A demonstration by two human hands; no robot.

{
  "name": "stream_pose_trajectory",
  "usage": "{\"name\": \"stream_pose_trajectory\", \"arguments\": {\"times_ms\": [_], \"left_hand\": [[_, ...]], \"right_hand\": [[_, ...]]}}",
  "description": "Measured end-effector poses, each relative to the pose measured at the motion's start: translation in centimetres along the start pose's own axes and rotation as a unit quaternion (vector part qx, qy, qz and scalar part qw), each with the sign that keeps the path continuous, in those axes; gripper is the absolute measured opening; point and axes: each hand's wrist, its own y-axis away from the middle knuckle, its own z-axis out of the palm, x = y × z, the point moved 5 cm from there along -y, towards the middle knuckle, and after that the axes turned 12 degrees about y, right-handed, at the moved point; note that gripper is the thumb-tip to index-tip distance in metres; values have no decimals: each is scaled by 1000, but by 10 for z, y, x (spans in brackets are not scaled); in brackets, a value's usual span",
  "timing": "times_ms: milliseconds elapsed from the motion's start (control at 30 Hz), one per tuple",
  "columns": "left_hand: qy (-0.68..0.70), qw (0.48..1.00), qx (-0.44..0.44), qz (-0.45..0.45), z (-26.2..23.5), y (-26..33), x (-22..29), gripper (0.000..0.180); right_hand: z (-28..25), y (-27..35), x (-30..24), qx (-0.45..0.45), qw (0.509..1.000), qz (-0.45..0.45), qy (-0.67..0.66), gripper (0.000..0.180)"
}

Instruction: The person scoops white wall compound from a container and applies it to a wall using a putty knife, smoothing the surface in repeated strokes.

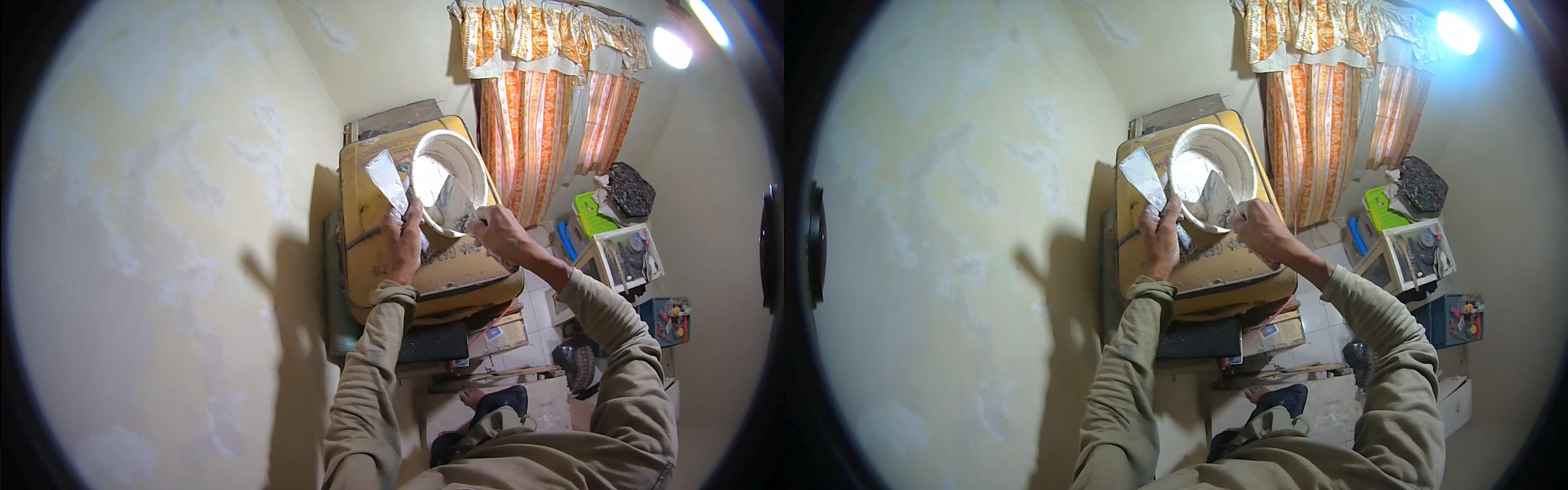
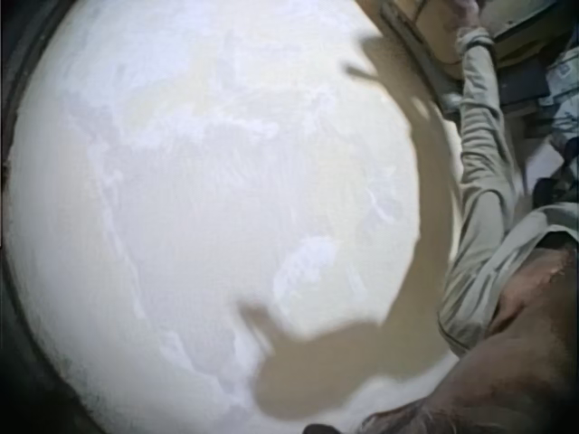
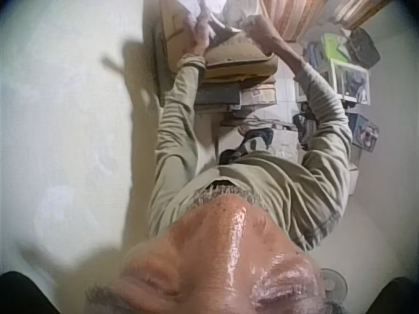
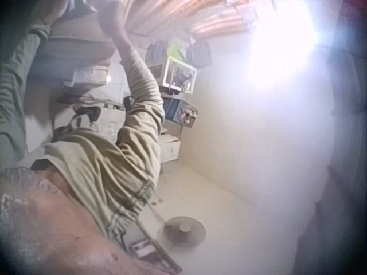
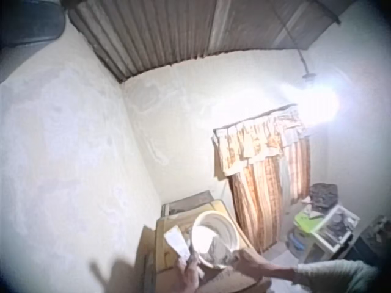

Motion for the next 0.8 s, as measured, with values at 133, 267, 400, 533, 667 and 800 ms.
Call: {"name": "stream_pose_trajectory", "arguments": {"times_ms": [133,267,400,533,667,800], "left_hand": [[20,999,6,40,9,0,8,49],[6,999,39,-4,-9,-6,-4,46],[71,990,122,-26,-51,-31,-22,42],[-80,990,113,-37,-95,-58,-36,42],[-67,978,173,-89,-92,-36,-11,48],[-71,988,118,-69,-96,-24,20,41]], "right_hand": [[8,-15,4,-116,954,81,-264,24],[8,-40,12,-138,885,159,-415,19],[11,-74,14,-152,846,157,-486,26],[7,-91,17,-150,844,148,-493,28],[-3,-92,27,-132,888,110,-427,27],[-15,-81,11,-87,912,42,-399,28]]}}
